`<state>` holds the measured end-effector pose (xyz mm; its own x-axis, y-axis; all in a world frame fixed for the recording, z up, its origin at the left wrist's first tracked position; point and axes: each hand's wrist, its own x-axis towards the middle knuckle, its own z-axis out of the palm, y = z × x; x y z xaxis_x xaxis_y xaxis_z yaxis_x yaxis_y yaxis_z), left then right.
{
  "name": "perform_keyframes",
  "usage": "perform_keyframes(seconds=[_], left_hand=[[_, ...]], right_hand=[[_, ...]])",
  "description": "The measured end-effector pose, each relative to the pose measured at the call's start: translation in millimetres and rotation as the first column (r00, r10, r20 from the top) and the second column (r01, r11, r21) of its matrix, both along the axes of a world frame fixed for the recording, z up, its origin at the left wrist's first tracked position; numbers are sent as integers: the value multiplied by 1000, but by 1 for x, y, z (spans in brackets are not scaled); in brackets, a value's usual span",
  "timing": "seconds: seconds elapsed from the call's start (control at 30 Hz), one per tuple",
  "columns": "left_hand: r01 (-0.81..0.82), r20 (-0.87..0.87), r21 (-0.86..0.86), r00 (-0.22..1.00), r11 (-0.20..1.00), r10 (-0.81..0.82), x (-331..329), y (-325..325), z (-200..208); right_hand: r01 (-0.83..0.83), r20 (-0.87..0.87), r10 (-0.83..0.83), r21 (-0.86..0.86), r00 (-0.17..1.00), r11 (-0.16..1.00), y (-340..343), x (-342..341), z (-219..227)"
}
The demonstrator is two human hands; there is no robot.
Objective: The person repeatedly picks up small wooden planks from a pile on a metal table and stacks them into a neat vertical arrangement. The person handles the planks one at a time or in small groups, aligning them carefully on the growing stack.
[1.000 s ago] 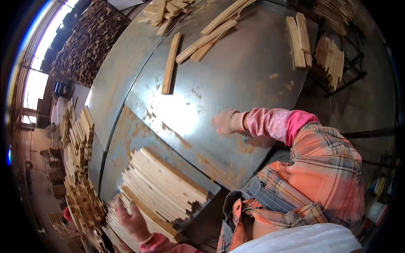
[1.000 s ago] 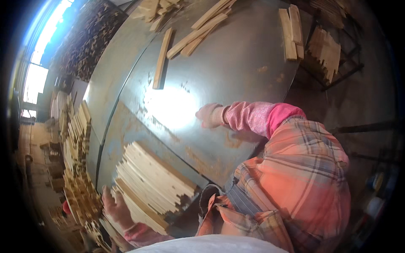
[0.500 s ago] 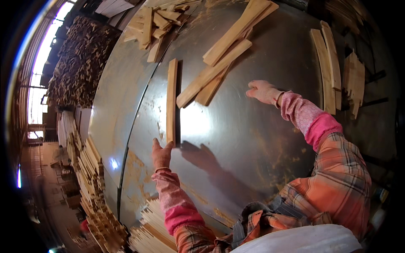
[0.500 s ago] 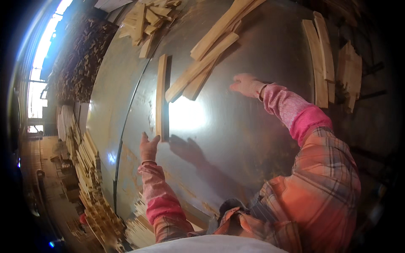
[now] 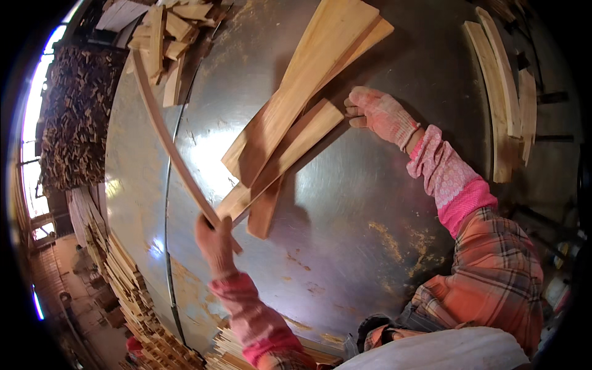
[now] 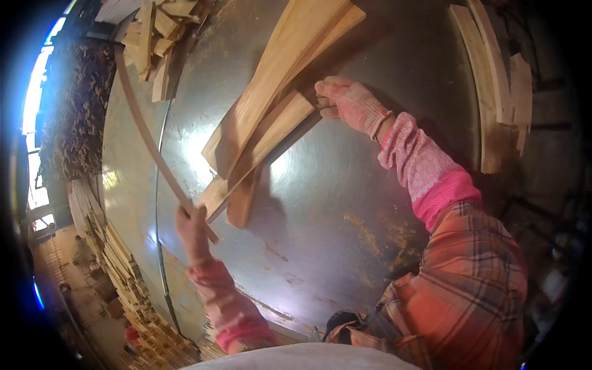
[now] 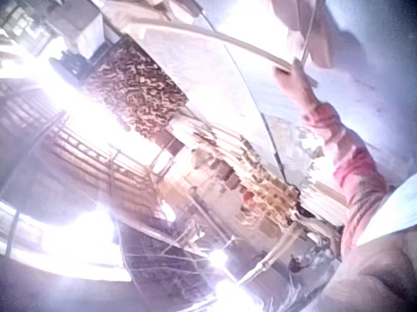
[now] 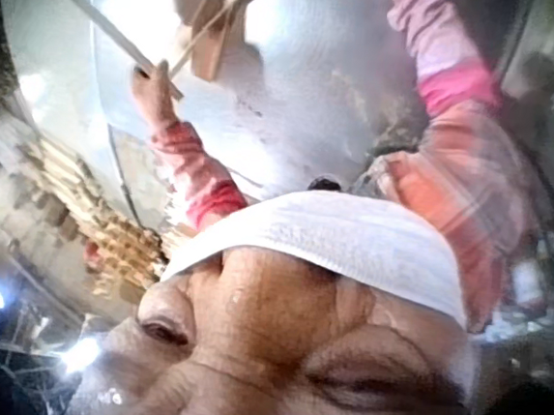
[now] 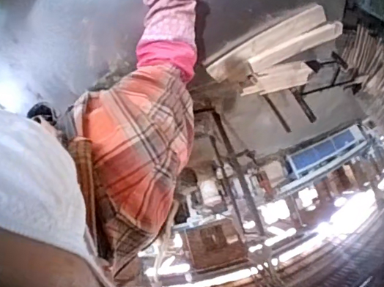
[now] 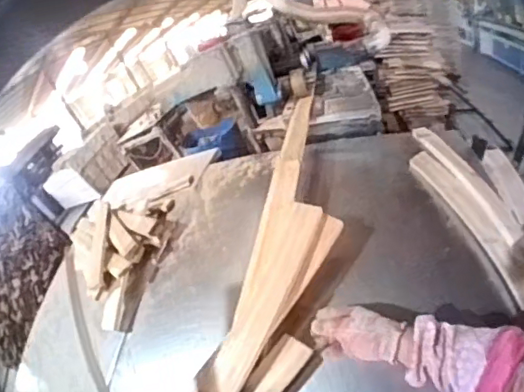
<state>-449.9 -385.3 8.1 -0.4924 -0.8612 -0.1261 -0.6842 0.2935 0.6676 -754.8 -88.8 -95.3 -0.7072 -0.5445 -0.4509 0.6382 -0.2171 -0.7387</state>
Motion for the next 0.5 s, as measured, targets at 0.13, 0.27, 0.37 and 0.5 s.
perform_keyframes(seconds=[0.13,0.27,0.37,0.5], left_hand=[[182,145,1,973,983,-181,-96,-24,2],[163,249,315,937,935,-247,-106,-29,-19],[152,210,332,950,931,-230,-69,-5,-31],[-48,283,326,958,944,-49,35,40,-44]], right_hand=[[-67,83,92,-263,992,962,-1,47,-21],[-164,153,167,-29,974,986,0,156,-4],[-296,106,310,-130,945,946,-15,193,-5],[-377,-19,400,297,916,877,-27,212,33]])
